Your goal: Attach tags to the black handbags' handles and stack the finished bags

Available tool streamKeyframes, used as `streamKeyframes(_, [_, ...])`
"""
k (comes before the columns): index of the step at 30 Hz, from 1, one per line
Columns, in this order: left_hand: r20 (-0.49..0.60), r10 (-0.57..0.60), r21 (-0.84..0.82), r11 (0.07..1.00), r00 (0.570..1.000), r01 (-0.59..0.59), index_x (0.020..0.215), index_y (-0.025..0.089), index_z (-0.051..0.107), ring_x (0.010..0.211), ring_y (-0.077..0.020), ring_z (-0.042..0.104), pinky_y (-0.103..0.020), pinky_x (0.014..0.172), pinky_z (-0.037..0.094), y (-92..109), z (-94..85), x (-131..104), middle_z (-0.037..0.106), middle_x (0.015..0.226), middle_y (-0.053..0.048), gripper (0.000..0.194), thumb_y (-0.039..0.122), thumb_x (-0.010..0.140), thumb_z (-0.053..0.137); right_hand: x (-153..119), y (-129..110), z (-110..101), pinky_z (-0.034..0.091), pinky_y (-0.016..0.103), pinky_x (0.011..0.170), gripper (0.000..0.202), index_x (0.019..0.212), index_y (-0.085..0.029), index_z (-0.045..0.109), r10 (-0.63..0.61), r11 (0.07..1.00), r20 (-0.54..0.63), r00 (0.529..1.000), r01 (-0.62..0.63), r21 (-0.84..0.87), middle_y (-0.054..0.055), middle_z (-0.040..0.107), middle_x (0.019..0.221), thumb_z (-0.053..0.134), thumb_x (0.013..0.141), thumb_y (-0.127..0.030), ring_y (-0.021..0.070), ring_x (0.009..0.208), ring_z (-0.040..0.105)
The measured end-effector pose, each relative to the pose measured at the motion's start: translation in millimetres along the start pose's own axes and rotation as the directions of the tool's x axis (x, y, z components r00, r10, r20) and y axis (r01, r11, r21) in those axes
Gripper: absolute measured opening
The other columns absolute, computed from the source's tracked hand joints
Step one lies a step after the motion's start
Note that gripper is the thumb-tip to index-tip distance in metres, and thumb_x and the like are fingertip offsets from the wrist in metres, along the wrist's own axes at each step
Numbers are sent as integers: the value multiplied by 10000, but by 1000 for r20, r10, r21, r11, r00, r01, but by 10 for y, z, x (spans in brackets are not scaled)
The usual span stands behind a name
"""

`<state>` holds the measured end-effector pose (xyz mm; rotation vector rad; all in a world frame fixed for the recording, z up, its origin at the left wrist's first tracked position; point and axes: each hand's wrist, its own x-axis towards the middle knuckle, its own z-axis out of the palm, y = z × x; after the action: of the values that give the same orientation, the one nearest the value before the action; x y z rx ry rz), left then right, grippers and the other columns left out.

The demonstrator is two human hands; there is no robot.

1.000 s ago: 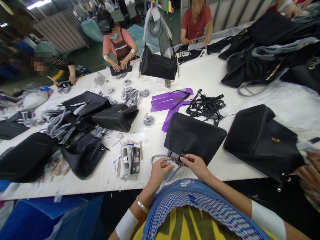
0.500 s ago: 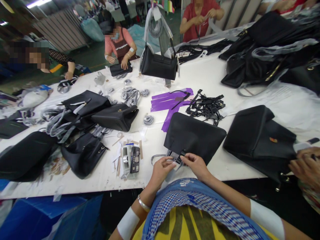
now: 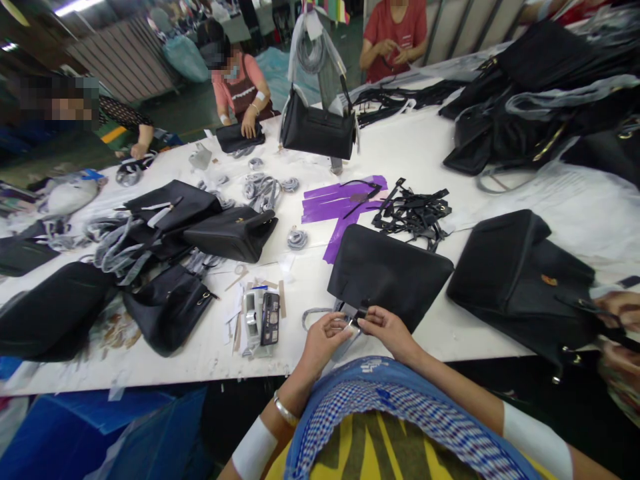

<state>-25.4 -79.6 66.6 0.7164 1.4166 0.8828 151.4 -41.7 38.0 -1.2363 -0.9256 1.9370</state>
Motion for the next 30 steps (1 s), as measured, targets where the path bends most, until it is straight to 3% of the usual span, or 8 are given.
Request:
streamKeyframes(5, [-20,-44,10,999,999,44,1061,131,636,819,-199,671,-318,807,521,4,7,-27,690,842,-70,506,315,617,795,5,31,-13,460,263,661,350,729,-200,534,-18,1000,-38,999,18,3,-38,554,636,780,648,-435,125,640,544])
streamKeyframes(23, [-56,0,40,999,998,2,1041,136,643,752,-166,658,-256,707,506,-114,-20,30,684,803,-53,456,315,643,773,-27,-11,0,429,240,611,357,688,-188,507,-14,999,-40,999,12,-31,-55,492,607,769,664,-430,99,598,483])
streamKeyframes(30, [-84,47,17,999,995,-46,1013,140,640,757,-178,671,-275,735,514,-128,-35,32,706,804,-64,408,307,662,763,-36,-21,11,430,241,591,376,652,-192,488,15,999,-49,999,-18,-44,-60,482,577,775,649,-435,98,570,476])
